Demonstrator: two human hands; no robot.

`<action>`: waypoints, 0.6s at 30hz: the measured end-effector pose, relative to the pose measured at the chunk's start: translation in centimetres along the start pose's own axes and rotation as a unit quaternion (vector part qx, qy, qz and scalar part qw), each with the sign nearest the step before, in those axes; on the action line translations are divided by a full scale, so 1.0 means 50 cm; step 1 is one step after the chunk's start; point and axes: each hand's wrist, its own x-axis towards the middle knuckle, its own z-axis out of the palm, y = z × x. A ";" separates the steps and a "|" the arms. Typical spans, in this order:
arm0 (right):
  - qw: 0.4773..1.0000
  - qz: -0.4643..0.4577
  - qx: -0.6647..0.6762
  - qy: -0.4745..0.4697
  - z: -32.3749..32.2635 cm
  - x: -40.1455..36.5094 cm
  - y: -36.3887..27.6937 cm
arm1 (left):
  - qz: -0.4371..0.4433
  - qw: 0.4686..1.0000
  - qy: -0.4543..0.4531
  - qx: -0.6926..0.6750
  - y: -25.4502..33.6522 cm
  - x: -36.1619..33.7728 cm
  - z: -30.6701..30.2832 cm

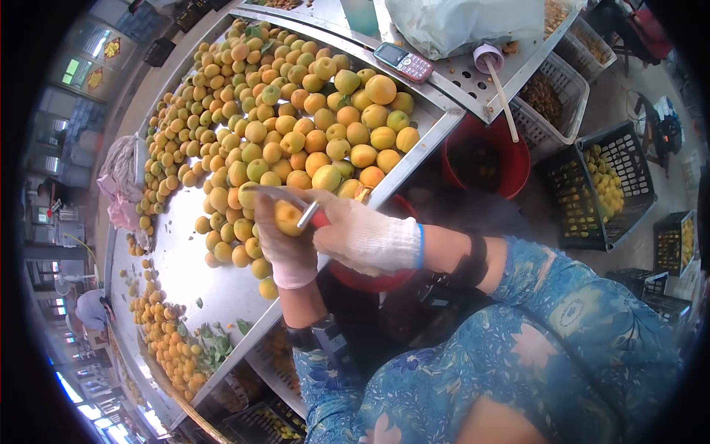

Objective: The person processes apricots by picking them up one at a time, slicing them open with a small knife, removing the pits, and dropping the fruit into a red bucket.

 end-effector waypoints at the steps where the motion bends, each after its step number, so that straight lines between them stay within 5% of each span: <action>1: 0.999 0.021 0.008 -0.032 -0.004 0.004 0.010 | -0.037 0.997 0.011 0.066 -0.011 0.017 -0.009; 2: 0.999 0.019 0.005 -0.032 0.000 0.005 0.018 | -0.034 0.997 0.013 0.065 -0.014 0.019 -0.009; 3: 0.996 -0.049 -0.055 0.051 0.006 0.004 0.022 | -0.170 0.961 0.022 -0.217 -0.012 0.022 -0.004; 4: 0.978 -0.115 -0.114 0.132 0.012 0.005 0.033 | -0.288 0.829 0.027 -0.478 0.000 0.026 0.008; 5: 0.917 -0.261 -0.220 0.206 0.013 0.028 0.049 | -0.324 0.841 0.109 -0.420 -0.001 0.027 0.030; 6: 0.915 -0.263 -0.226 0.206 0.002 0.029 0.070 | -0.319 0.840 0.110 -0.425 0.009 0.022 0.039; 8: 0.931 -0.159 -0.249 0.215 0.005 -0.015 0.028 | -0.127 0.989 0.067 -0.031 0.039 0.017 0.047; 9: 0.894 -0.213 -0.303 0.251 0.003 -0.004 0.054 | -0.300 0.902 0.104 -0.292 0.055 0.030 0.044; 12: 0.875 -0.215 -0.347 0.260 0.014 -0.017 0.057 | -0.351 0.861 0.112 -0.351 0.044 0.027 0.042; 18: 0.852 -0.189 -0.400 0.280 0.028 -0.032 0.067 | -0.296 0.880 0.104 -0.358 0.058 0.019 0.049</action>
